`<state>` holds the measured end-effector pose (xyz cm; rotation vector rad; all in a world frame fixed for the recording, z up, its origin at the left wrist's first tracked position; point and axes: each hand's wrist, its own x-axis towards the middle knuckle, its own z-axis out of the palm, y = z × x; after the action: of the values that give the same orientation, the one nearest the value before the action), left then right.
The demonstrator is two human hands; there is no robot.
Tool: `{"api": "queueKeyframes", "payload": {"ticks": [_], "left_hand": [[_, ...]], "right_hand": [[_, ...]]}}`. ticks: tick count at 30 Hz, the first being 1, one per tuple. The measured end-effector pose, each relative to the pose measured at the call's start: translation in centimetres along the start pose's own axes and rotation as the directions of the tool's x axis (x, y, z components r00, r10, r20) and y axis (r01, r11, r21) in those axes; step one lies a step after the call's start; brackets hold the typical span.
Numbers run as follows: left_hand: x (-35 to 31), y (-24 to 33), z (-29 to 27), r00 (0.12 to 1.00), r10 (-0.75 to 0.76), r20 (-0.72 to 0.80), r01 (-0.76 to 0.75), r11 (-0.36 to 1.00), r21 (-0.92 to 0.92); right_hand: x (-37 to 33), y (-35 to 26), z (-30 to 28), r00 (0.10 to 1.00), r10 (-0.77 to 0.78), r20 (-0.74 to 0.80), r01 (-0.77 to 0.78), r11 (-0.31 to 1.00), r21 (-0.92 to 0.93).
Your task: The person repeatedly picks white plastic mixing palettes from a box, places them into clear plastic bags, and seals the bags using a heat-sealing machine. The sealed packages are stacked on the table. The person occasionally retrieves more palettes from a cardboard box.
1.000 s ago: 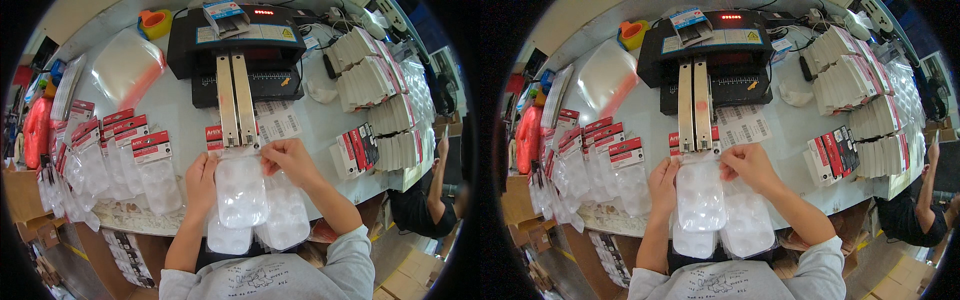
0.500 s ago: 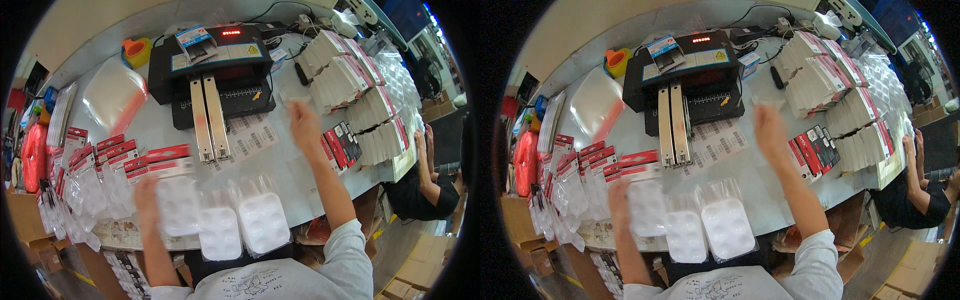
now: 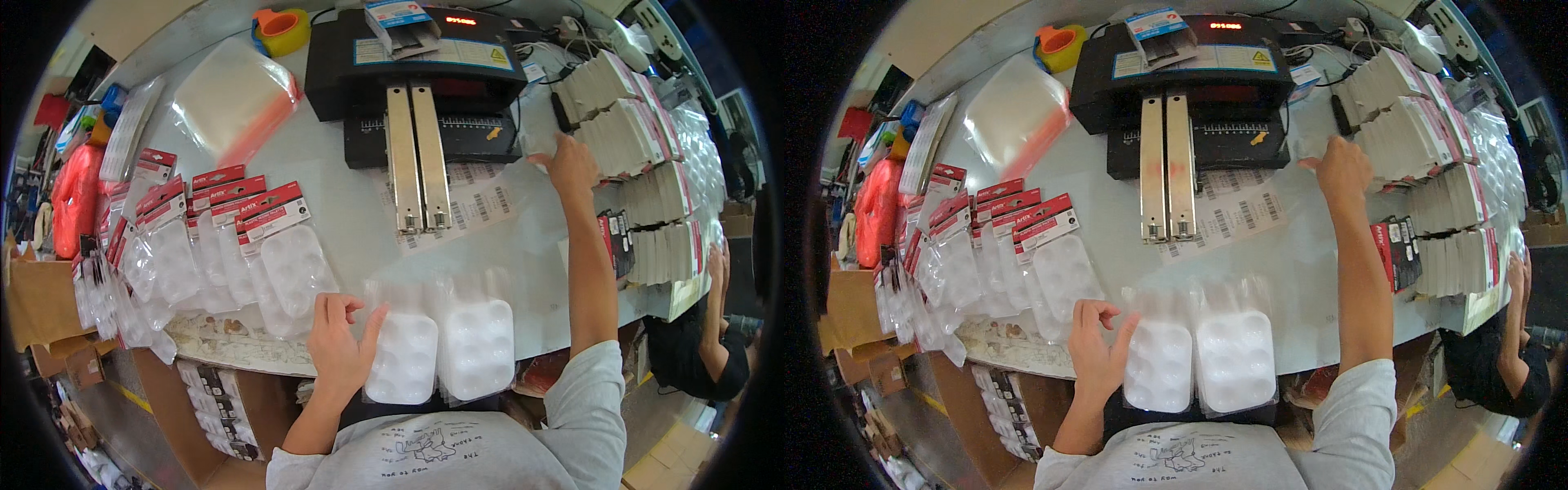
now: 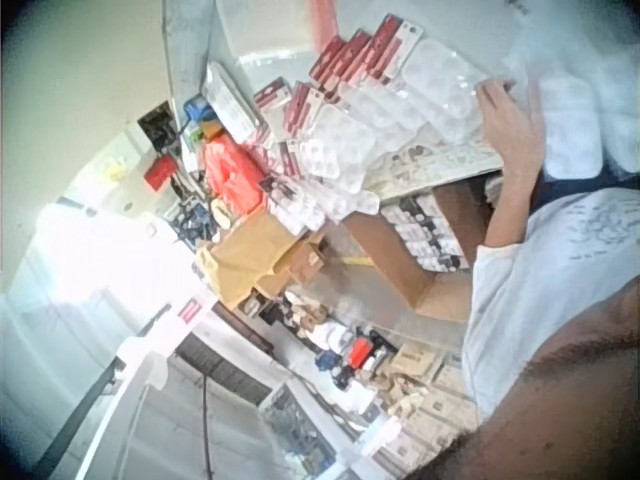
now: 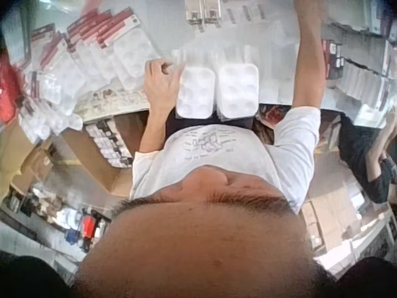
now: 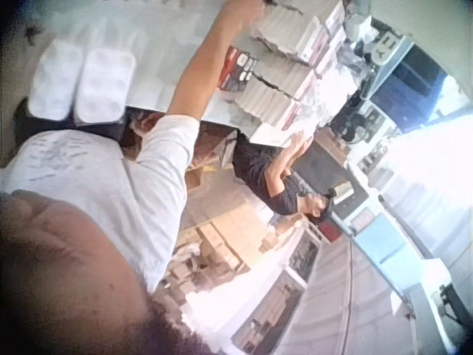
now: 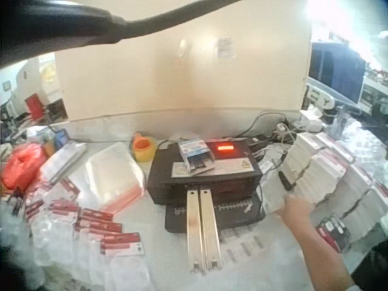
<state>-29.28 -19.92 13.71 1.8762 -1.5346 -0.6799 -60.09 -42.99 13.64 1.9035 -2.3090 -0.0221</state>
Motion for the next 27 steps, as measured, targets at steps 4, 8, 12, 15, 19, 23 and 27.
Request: {"api": "queueKeyframes", "payload": {"ticks": [4,8,12,15,19,23,27], "left_hand": [[0.3,-0.1,0.1,0.995,-0.076,0.06,0.08,0.994,-0.071],[0.1,0.1,0.3,0.998,-0.044,0.035,0.05,0.976,-0.211],[-0.2,1.2,-0.3,0.997,-0.016,0.074,0.055,0.826,-0.561],[-0.5,1.8,-1.3,0.96,-0.071,0.271,0.265,0.548,-0.793],[-0.4,2.3,-2.2,0.921,-0.153,0.357,0.383,0.508,-0.771],[0.4,3.3,-3.0,0.908,-0.194,0.37,0.417,0.484,-0.769],[0.5,4.7,-3.5,0.903,-0.142,0.405,0.423,0.453,-0.785]], "right_hand": [[-5.6,3.6,-5.7,0.999,0.039,-0.035,-0.026,0.95,0.313],[-11.5,7.7,-4.1,0.979,0.2,0.044,-0.202,0.978,0.048],[-12.9,10.3,-1.0,0.968,0.247,0.037,-0.249,0.94,0.233],[-12.5,11.2,-0.1,0.949,0.307,-0.069,-0.241,0.851,0.466],[-12.8,10.1,0.7,0.952,0.084,-0.294,-0.062,0.995,0.084],[-14.0,7.8,-1.2,0.95,0.165,-0.266,-0.082,0.951,0.298],[-16.3,5.5,-8.1,0.969,0.22,-0.109,-0.01,0.48,0.877]]}}
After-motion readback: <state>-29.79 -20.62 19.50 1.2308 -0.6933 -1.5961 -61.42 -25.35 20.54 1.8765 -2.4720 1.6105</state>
